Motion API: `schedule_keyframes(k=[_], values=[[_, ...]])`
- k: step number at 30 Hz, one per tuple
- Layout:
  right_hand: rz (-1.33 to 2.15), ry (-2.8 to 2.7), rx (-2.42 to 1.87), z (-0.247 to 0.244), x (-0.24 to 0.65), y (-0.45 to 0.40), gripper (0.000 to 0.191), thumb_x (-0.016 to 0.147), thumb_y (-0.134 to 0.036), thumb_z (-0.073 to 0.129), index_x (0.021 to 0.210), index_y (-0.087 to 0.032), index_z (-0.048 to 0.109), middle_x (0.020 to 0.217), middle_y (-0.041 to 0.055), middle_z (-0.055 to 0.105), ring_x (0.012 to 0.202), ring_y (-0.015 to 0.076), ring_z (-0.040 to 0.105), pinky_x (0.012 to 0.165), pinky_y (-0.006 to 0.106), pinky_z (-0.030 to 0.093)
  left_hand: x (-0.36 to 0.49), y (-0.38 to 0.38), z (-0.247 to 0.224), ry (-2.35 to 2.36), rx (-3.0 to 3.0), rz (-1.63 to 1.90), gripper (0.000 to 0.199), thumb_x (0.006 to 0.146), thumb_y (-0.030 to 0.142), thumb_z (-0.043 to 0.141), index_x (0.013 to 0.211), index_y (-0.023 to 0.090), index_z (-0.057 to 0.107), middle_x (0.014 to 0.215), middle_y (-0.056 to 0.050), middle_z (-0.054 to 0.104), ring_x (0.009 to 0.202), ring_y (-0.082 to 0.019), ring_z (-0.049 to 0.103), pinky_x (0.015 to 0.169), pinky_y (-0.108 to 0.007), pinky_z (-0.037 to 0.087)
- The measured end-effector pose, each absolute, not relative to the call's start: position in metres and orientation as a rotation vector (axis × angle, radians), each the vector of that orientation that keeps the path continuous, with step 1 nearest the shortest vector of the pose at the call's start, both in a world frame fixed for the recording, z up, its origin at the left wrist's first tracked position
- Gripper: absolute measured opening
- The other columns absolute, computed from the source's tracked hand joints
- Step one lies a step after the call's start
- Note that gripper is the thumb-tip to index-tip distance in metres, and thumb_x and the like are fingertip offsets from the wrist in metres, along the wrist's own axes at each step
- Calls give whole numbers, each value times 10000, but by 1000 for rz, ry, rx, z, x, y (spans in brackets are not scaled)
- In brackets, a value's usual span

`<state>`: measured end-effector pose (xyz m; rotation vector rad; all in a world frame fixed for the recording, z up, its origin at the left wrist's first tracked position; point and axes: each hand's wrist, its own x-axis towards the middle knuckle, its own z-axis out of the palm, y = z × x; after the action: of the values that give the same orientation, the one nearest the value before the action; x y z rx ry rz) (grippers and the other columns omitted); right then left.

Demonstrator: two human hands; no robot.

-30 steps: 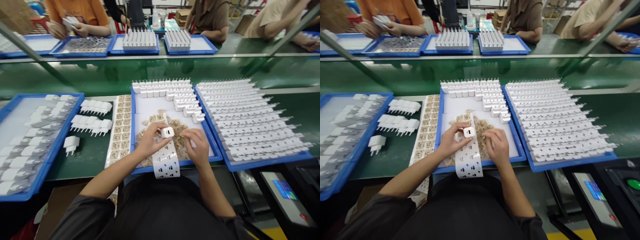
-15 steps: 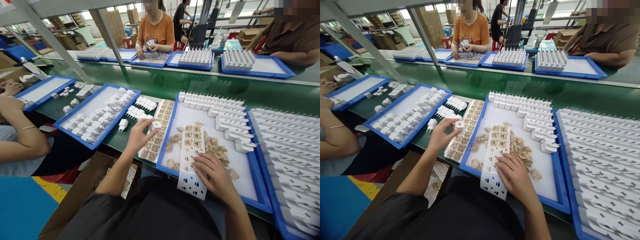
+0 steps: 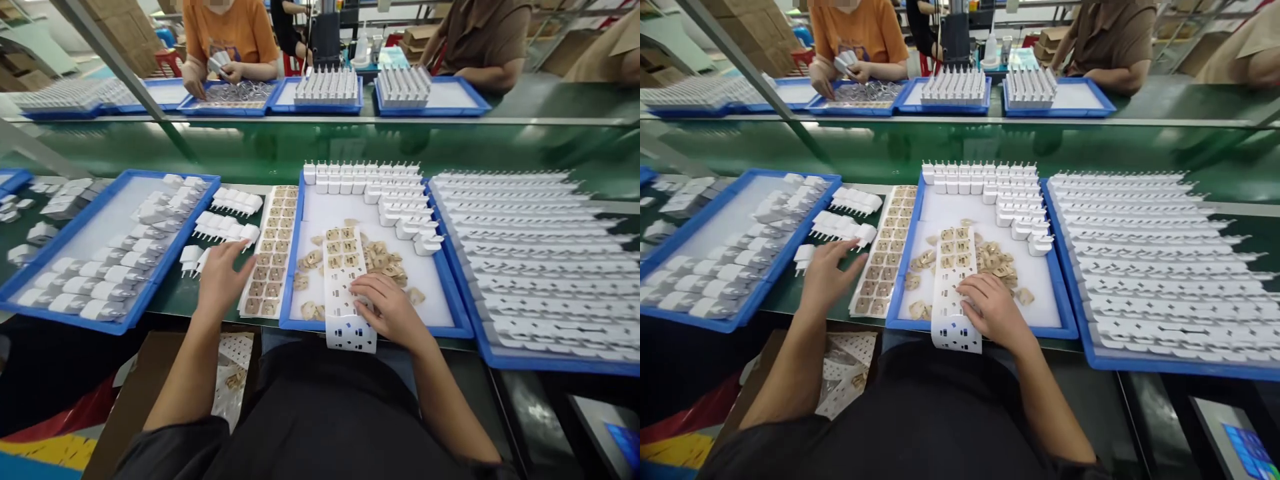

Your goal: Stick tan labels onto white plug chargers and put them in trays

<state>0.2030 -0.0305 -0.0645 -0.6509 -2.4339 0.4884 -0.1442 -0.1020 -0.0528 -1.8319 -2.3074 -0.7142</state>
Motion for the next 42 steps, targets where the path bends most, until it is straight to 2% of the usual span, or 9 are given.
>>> schedule_keyframes(k=[2, 5, 9, 13, 19, 27, 33, 36, 42], values=[[482, -2402, -696, -66, 203, -31, 243, 884, -149, 571, 1117, -214, 601, 1098, 89, 673, 1054, 249, 601, 945, 451, 483, -106, -93, -46, -2135, -2231, -775, 344, 933, 395, 516, 1211, 226, 627, 1149, -87, 655, 1074, -255, 585, 926, -402, 485], [453, -2302, -821, -68, 204, -31, 235, 898, -141, 544, 1116, -212, 595, 1089, 92, 672, 1049, 248, 602, 927, 435, 484, -60, -70, -43, -1841, -2594, -703, 340, 951, 371, 507, 1241, 221, 600, 1223, -87, 638, 1139, -249, 568, 974, -408, 466], [395, -2281, -1011, -63, 202, -21, 198, 912, -168, 533, 1086, -204, 620, 1101, 92, 676, 1048, 259, 600, 910, 431, 477, -30, -30, -47, -1694, -2708, -463, 477, 942, 440, 514, 1349, 192, 512, 1420, -118, 517, 1336, -303, 432, 1083, -466, 378], [311, -2496, -1126, -51, 190, 4, 228, 919, -201, 535, 1123, -185, 635, 1128, 98, 677, 1049, 275, 587, 878, 426, 463, -16, -4, -53, -1737, -2725, -185, 616, 916, 524, 521, 1426, 191, 434, 1517, -129, 408, 1407, -328, 349, 1145, -514, 280], [250, -2753, -1196, -51, 177, 40, 219, 894, -226, 597, 1089, -164, 675, 1103, 114, 676, 1029, 288, 565, 834, 413, 436, -10, -2, -70, -1827, -2688, -110, 645, 924, 557, 468, 1461, 207, 396, 1542, -96, 379, 1417, -316, 338, 1153, -523, 270], [379, -2628, -1226, -65, 176, 41, 116, 892, -200, 590, 964, -187, 681, 1012, 73, 689, 970, 237, 563, 824, 363, 397, -10, -3, -74, -1838, -2677, -107, 665, 927, 582, 440, 1472, 206, 384, 1557, -89, 352, 1431, -312, 316, 1167, -534, 252], [291, -2659, -1069, -53, 179, 40, 99, 910, -180, 544, 877, -188, 637, 938, 71, 677, 930, 233, 556, 801, 364, 363, -9, -2, -74, -1852, -2680, -122, 654, 926, 578, 447, 1461, 205, 401, 1549, -96, 365, 1426, -316, 326, 1164, -550, 251], [408, -2528, -896, -35, 194, 34, 89, 926, -211, 531, 891, -202, 613, 928, 55, 671, 921, 218, 571, 823, 364, 390, -10, -3, -74, -1852, -2697, -165, 646, 921, 573, 463, 1458, 217, 404, 1544, -108, 372, 1422, -332, 329, 1154, -573, 249], [681, -2043, -968, -33, 225, 11, 85, 917, -259, 541, 915, -213, 612, 877, 43, 674, 826, 190, 616, 759, 336, 492, -9, 0, -62, -1847, -2732, -175, 605, 887, 483, 574, 1406, 196, 449, 1493, -150, 435, 1378, -346, 381, 1124, -599, 264]])
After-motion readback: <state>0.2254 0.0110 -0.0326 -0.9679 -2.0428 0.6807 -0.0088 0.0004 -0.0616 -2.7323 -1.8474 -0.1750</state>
